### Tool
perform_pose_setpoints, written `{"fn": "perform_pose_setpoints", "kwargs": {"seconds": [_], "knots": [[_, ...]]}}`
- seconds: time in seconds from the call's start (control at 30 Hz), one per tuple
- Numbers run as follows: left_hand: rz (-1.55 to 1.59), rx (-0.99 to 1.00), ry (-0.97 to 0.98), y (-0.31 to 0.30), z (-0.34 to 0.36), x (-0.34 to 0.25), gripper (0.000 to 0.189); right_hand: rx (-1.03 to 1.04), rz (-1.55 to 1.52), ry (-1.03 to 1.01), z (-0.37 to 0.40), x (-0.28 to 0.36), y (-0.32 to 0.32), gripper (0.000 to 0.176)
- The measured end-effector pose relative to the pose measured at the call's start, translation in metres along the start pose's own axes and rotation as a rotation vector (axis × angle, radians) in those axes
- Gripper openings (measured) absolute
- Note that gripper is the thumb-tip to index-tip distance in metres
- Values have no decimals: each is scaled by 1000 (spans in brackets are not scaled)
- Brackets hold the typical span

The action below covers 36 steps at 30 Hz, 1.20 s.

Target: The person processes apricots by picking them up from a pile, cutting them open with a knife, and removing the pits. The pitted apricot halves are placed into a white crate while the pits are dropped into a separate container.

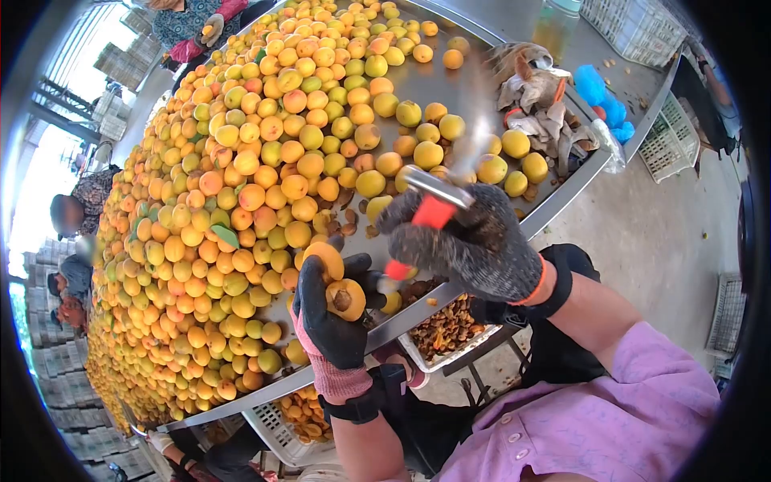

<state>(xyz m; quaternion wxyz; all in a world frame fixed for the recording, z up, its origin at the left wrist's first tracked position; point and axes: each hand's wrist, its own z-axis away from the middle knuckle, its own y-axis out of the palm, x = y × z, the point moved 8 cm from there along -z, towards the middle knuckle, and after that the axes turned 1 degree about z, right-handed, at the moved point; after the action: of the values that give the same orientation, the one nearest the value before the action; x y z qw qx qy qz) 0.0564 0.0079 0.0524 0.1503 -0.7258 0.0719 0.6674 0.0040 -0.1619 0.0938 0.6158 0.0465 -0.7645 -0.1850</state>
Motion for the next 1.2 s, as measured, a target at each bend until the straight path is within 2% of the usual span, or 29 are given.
{"fn": "perform_pose_setpoints", "kwargs": {"seconds": [0.03, 0.07, 0.13, 0.17, 0.23, 0.33, 0.37, 0.4, 0.47, 0.5, 0.53, 0.57, 0.63, 0.67, 0.7, 0.73, 0.8, 0.83, 0.87, 0.93, 0.97, 1.0, 1.07, 1.2], "knots": [[-418, 28, 309, 6, 4, -19, 46, 60, 155, -75, 2, 7, 2, 21], [-419, 28, 308, 5, 2, -17, 46, 121, 310, -150, 4, 13, 6, 27], [-558, 41, 362, 9, 0, -16, 48, 151, 327, -144, 4, 9, 3, 24], [-647, 11, 465, 14, 4, -24, 41, 180, 345, -139, 3, 6, 3, 22], [-568, 45, 480, 16, 1, -21, 43, 190, 454, -171, 3, 4, 1, 18], [-454, 90, 492, 22, -1, -23, 44, 260, 444, -136, 4, 5, -3, 17], [-414, 103, 489, 24, -1, -25, 42, 257, 425, -26, 3, 5, -5, 17], [-415, 105, 483, 26, 2, -27, 42, 256, 423, -20, 3, 1, -6, 17], [-141, 147, 86, 23, -1, -2, 42, 191, 269, 21, 5, -8, -12, 17], [-141, 148, 87, 23, -3, 1, 42, 207, 261, 59, 8, -7, -8, 17], [-301, 148, 280, 25, -3, -7, 41, 288, 392, -194, 8, 2, -1, 18], [-460, 147, 472, 28, 0, -15, 39, 357, 510, -274, 11, 6, 2, 18], [-562, 154, 517, 32, -2, -14, 36, 425, 627, -356, 14, 10, 7, 19], [-660, 166, 557, 37, -1, -14, 32, 423, 511, -296, 15, 4, 6, 18], [-636, 159, 519, 40, 0, -13, 30, 420, 397, -236, 17, -3, 4, 17], [-635, 163, 519, 43, 0, -16, 30, 416, 398, -234, 19, -9, 3, 17], [-569, 138, 453, 42, -3, -22, 26, 313, 298, -144, 16, -24, -6, 18], [-468, 144, 476, 42, -1, -26, 29, 261, 158, -176, 13, -20, -8, 17], [-469, 148, 483, 41, 0, -23, 29, 193, 256, 36, 11, -22, -14, 17], [-297, 82, 446, 32, 1, -11, 51, 106, -60, 359, 14, -41, -25, 16], [-178, 103, 461, 33, 2, -9, 49, 110, -184, 385, 15, -43, -26, 18], [-172, 104, 461, 33, 3, -8, 49, 107, -178, 386, 16, -41, -26, 18], [-433, 46, 606, 34, 11, -21, 46, 59, -135, 429, 19, -41, -26, 24], [-596, 6, 672, 35, 12, -28, 45, 160, -92, 398, 9, -41, -24, 21]]}}
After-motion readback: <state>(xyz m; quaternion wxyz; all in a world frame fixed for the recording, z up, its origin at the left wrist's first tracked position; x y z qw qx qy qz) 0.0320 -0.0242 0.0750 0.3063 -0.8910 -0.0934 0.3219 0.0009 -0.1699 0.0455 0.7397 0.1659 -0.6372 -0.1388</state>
